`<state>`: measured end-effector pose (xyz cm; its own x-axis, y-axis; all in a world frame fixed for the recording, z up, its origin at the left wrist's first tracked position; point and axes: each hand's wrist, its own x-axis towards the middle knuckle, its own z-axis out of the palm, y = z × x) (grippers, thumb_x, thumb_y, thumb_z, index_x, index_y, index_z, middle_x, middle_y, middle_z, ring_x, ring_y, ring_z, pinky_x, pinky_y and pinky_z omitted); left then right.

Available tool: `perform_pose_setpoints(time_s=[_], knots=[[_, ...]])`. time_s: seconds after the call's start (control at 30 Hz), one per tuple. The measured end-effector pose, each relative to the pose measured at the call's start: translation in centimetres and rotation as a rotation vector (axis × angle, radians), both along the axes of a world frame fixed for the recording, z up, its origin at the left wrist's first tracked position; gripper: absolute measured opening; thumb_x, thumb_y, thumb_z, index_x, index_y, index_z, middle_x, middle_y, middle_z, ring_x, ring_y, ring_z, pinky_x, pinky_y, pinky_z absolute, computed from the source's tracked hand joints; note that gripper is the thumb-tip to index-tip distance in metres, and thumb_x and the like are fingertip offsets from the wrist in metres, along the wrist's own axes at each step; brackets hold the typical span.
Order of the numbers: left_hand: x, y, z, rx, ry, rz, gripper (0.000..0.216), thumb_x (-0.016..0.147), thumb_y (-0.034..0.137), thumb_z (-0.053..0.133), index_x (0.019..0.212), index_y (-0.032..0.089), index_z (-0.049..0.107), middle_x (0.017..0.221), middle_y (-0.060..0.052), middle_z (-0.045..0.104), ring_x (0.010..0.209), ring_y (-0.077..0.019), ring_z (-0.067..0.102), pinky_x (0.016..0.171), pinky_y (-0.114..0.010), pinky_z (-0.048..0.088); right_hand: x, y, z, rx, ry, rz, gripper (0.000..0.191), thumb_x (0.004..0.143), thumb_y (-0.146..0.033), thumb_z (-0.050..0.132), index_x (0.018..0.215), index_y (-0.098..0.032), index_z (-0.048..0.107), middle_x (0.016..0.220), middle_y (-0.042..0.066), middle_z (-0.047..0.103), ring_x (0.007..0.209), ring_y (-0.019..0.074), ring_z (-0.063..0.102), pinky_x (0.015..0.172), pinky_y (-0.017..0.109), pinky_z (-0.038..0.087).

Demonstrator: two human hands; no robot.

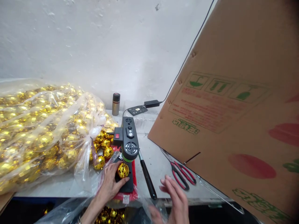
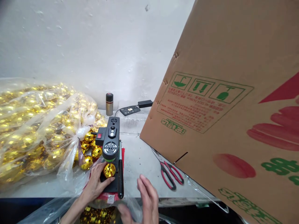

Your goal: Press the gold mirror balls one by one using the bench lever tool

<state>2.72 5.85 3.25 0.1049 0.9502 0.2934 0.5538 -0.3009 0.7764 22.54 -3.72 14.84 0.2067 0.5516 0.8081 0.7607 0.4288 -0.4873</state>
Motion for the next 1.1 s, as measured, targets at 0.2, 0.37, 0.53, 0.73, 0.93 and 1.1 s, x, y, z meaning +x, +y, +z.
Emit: perform_pose_setpoints(time_s=[0.2, 0.37, 0.53, 0.73, 0.93, 1.1], knots=[[0.3, -0.3, 0.1, -0.017, -0.048, 0.018, 0.057, 0.081, 0.045, 0.079, 0.132, 0.020, 0.071, 0.124, -0.017, 0.077, 0.118, -0.0405, 0.070, 0.103, -0.060, 0.055, -2.6, 5.6, 6.0, 0.171, -0.216, 0.365, 0.025, 0.111, -0.030, 0.047, 0.099, -0.017, 0.065, 0.083, 0.005, 0.072, 0.075, 0.0136, 0.069, 0.067, 0.028, 0.052], [0.7, -0.4, 0.2, -0.031, -0.073, 0.013, 0.056, 0.079, 0.048, 0.081, 0.128, 0.022, 0.074, 0.123, -0.017, 0.078, 0.117, -0.0414, 0.070, 0.100, -0.058, 0.057, -4.2, 6.4, 3.3, 0.238, -0.097, 0.265, 0.039, 0.112, -0.022, 0.037, 0.073, -0.023, 0.043, 0.063, -0.004, 0.049, 0.054, 0.0098, 0.043, 0.057, 0.026, 0.039], [0.9, -0.5, 0.0, -0.063, -0.097, 0.023, 0.058, 0.078, 0.053, 0.082, 0.128, 0.023, 0.075, 0.122, -0.017, 0.077, 0.116, -0.0412, 0.070, 0.099, -0.057, 0.057, -4.8, 6.8, 0.5, 0.351, -0.052, 0.180, 0.041, 0.111, -0.021, 0.035, 0.070, -0.024, 0.039, 0.059, -0.007, 0.044, 0.046, 0.0092, 0.038, 0.056, 0.028, 0.041], [1.0, -0.5, -0.3, -0.061, -0.113, 0.035, 0.059, 0.077, 0.056, 0.081, 0.126, 0.023, 0.076, 0.119, -0.018, 0.078, 0.115, -0.0424, 0.070, 0.099, -0.058, 0.057, -5.7, 6.6, -1.2, 0.349, 0.060, 0.099, 0.040, 0.110, -0.019, 0.037, 0.072, -0.024, 0.047, 0.058, -0.008, 0.049, 0.045, 0.0099, 0.040, 0.070, 0.033, 0.053], [1.0, -0.3, -0.3, -0.080, -0.099, 0.020, 0.061, 0.076, 0.054, 0.082, 0.128, 0.022, 0.076, 0.121, -0.019, 0.078, 0.116, -0.0434, 0.070, 0.100, -0.059, 0.057, -6.2, 6.4, -1.3, 0.332, 0.132, 0.080, 0.042, 0.110, -0.017, 0.035, 0.069, -0.024, 0.047, 0.056, -0.008, 0.048, 0.045, 0.0097, 0.040, 0.070, 0.031, 0.053], [1.1, -0.3, -0.3, -0.073, -0.113, 0.015, 0.062, 0.076, 0.051, 0.083, 0.129, 0.021, 0.076, 0.123, -0.019, 0.078, 0.118, -0.0440, 0.070, 0.101, -0.060, 0.057, -6.5, 6.3, -1.3, 0.320, 0.158, 0.081, 0.043, 0.109, -0.016, 0.036, 0.068, -0.023, 0.048, 0.058, -0.007, 0.049, 0.047, 0.0089, 0.042, 0.071, 0.032, 0.053]])
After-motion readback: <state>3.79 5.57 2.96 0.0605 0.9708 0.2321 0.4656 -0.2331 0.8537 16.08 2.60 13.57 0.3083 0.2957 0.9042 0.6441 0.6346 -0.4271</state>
